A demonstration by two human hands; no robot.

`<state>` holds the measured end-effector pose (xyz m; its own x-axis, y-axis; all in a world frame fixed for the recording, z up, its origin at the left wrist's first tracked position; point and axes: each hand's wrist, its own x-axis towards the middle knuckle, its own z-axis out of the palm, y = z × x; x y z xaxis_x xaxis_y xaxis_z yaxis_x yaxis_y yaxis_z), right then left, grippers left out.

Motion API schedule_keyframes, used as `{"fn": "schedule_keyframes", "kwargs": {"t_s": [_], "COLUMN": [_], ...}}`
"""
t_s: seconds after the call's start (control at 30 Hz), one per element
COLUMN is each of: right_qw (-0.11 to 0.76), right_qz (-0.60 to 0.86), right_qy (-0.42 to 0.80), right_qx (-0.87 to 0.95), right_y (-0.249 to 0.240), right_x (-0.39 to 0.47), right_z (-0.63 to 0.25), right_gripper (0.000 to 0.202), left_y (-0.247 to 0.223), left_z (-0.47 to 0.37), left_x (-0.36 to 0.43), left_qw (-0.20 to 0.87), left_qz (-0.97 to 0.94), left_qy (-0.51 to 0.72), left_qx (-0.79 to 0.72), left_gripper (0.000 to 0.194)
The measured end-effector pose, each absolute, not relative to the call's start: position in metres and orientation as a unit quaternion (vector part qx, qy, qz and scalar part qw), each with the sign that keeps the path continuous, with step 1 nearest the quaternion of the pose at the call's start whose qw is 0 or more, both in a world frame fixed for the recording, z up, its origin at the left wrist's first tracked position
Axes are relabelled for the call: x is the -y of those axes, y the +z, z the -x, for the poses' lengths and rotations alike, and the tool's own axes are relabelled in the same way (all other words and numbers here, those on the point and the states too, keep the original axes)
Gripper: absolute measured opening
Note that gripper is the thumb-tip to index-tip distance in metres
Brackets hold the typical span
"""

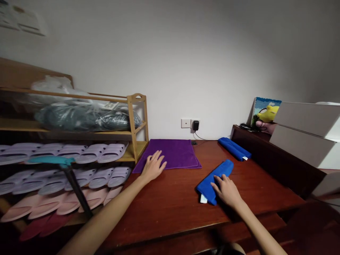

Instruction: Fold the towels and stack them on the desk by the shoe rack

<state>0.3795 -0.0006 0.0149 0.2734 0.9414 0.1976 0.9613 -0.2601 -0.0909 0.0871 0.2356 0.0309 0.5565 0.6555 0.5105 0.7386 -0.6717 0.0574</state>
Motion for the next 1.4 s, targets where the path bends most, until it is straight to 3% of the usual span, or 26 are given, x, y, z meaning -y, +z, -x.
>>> {"fn": "schedule_keyframes", "kwargs": {"t_s": [0.2, 0.3, 0.47, 0.77, 1.0, 1.2, 1.4], "right_qw": [0.205, 0.165, 0.085, 0.107, 0.205, 0.305, 0.339], "right_qz": [0.683, 0.667, 0.670, 0.625, 0.615, 0.599, 0.609], "right_qy": [0.034, 0.017, 0.043, 0.049, -0.075, -0.156, -0.201], "right_qx": [0.700, 0.726, 0.737, 0.772, 0.758, 0.724, 0.689], "right_y": [0.044, 0.047, 0.033, 0.035, -0.006, -0.026, -0.042], "right_x": [0.014, 0.010, 0.013, 0.056, 0.070, 0.050, 0.024], "right_z": [-0.325, -0.338, -0.360, -0.319, -0.263, -0.202, -0.164], "right_gripper": [0.054, 0.055, 0.062, 0.058, 0.078, 0.076, 0.080], "left_y": [0.047, 0.042, 0.033, 0.035, 0.063, 0.082, 0.067], "left_z": [-0.103, -0.091, -0.058, 0.003, 0.002, -0.051, -0.091], "left_x": [-0.112, -0.081, -0.092, -0.134, -0.165, -0.202, -0.224], "left_qw": [-0.091, -0.105, -0.085, -0.109, 0.004, 0.124, 0.144], "left_qz": [0.961, 0.975, 0.978, 0.975, 0.986, 0.972, 0.971], "left_qy": [-0.174, -0.107, -0.087, -0.111, -0.092, -0.132, -0.129], "left_qx": [0.194, 0.165, 0.169, 0.157, 0.138, 0.150, 0.141], "left_gripper": [0.057, 0.073, 0.069, 0.063, 0.046, 0.039, 0.038]}}
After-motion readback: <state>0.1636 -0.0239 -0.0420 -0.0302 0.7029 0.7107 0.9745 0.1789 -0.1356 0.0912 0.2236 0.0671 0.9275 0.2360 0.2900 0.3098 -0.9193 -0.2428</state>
